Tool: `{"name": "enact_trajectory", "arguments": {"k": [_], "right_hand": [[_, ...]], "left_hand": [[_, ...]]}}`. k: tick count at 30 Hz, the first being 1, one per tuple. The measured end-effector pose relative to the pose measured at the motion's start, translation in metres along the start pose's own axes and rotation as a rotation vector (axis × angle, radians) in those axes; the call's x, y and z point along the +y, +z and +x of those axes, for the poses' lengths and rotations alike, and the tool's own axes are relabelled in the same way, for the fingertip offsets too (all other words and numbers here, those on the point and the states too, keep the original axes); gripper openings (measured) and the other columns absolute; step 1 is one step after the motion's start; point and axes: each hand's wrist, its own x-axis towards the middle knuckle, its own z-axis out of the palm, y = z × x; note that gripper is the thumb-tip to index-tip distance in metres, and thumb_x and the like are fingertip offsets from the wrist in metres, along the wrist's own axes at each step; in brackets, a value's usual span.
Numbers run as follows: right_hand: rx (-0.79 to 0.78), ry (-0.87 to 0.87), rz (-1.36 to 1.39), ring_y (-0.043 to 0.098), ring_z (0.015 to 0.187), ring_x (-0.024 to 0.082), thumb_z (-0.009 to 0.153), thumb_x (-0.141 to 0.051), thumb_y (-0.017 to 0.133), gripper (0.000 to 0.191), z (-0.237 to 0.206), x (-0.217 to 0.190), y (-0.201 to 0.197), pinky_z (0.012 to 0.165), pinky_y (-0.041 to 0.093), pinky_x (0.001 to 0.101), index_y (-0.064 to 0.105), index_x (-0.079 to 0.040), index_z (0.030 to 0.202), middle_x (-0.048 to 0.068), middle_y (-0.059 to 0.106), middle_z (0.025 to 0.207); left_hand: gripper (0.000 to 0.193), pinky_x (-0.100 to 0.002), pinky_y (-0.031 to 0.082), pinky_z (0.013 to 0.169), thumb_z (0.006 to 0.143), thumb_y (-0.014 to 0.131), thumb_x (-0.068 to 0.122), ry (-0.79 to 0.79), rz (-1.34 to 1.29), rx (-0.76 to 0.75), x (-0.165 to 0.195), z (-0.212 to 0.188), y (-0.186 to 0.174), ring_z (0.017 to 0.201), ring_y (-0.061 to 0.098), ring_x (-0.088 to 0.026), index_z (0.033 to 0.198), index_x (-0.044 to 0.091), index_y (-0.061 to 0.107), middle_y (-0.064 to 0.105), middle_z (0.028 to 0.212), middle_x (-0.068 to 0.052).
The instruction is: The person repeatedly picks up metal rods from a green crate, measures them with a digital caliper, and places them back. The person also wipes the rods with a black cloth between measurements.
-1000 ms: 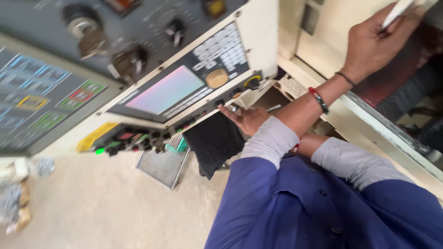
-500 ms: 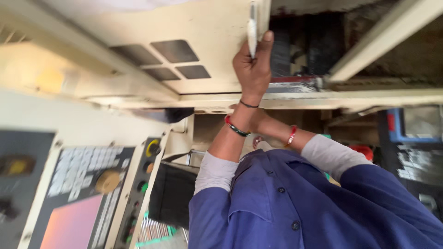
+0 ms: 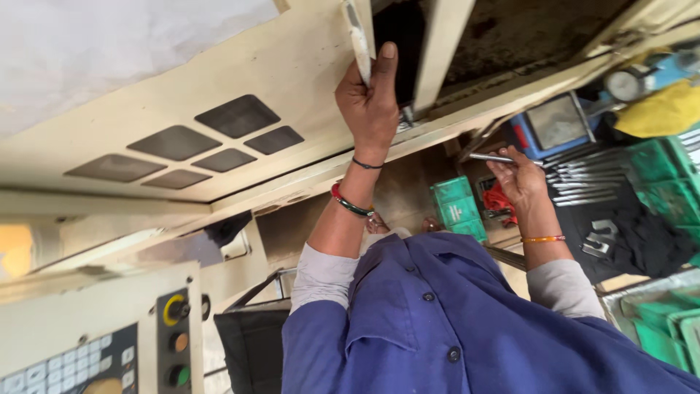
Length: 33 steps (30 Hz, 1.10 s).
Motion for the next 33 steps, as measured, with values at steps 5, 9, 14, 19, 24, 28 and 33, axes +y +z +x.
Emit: {"name": "enact_trajectory", "arguments": {"k": [5,9,14,19,24,28,33], "right_hand": [[0.216,-0.197,0.016,0.071,0.101,0.033,0.093,0.003,0.063,0.039,0.011,-0.053,-0.050,0.089,0.063,0.0473,0.044,-0.005,0.125,0.018,0.065,0.113],[0.197,-0.395,-0.060,0.073,0.098,0.027,0.099,0.000,0.065,0.034,0.022,-0.069,-0.066,0.088,0.065,0.0399,0.051,0.000,0.130,0.016,0.066,0.114],[0.295,-0.680,-0.419,0.068,0.083,0.015,0.100,-0.001,0.073,0.023,0.043,-0.091,-0.076,0.070,0.057,0.0291,0.059,0.004,0.118,0.008,0.070,0.100],[0.292,-0.798,-0.690,0.073,0.087,0.011,0.097,0.000,0.073,0.014,0.058,-0.125,-0.084,0.076,0.060,0.0248,0.068,0.003,0.110,0.006,0.076,0.097],[0.285,-0.837,-0.962,0.071,0.087,0.006,0.096,0.000,0.075,0.013,0.064,-0.144,-0.091,0.077,0.056,0.0226,0.072,0.002,0.109,0.005,0.078,0.094],[0.290,-0.908,-1.106,0.070,0.081,0.006,0.094,-0.003,0.081,0.017,0.070,-0.151,-0.099,0.073,0.055,0.0237,0.073,0.003,0.108,0.007,0.077,0.088],[0.253,-0.814,-1.177,0.067,0.076,0.008,0.094,-0.004,0.079,0.018,0.073,-0.145,-0.108,0.069,0.054,0.0247,0.071,0.002,0.110,0.008,0.075,0.086]], "left_hand": [[0.051,-0.029,0.021,0.058,0.103,0.072,0.029,0.058,0.073,-0.064,-0.022,-0.014,0.059,0.064,0.024,-0.005,0.071,0.012,0.037,0.030,0.065,0.009],[0.051,-0.028,0.022,0.059,0.104,0.073,0.027,0.085,0.042,-0.099,-0.048,-0.025,0.083,0.063,0.024,-0.005,0.074,0.013,0.034,0.028,0.066,0.008],[0.040,-0.025,0.024,0.056,0.103,0.071,0.022,0.164,0.141,-0.079,-0.076,-0.036,0.107,0.061,0.027,-0.005,0.078,0.010,0.042,0.032,0.065,0.007],[0.036,-0.023,0.024,0.052,0.103,0.071,0.019,0.250,0.239,-0.064,-0.087,-0.042,0.130,0.056,0.026,-0.004,0.081,0.009,0.045,0.031,0.064,0.005],[0.029,-0.022,0.026,0.052,0.100,0.072,0.017,0.279,0.342,-0.030,-0.096,-0.045,0.153,0.054,0.030,-0.003,0.084,0.007,0.050,0.035,0.062,0.005],[0.027,-0.022,0.027,0.052,0.100,0.072,0.015,0.334,0.342,-0.029,-0.102,-0.048,0.163,0.054,0.030,-0.004,0.085,0.007,0.051,0.036,0.061,0.005],[0.024,-0.022,0.028,0.052,0.099,0.072,0.013,0.355,0.324,-0.021,-0.104,-0.051,0.166,0.052,0.031,-0.004,0.086,0.007,0.053,0.039,0.060,0.004]]}}
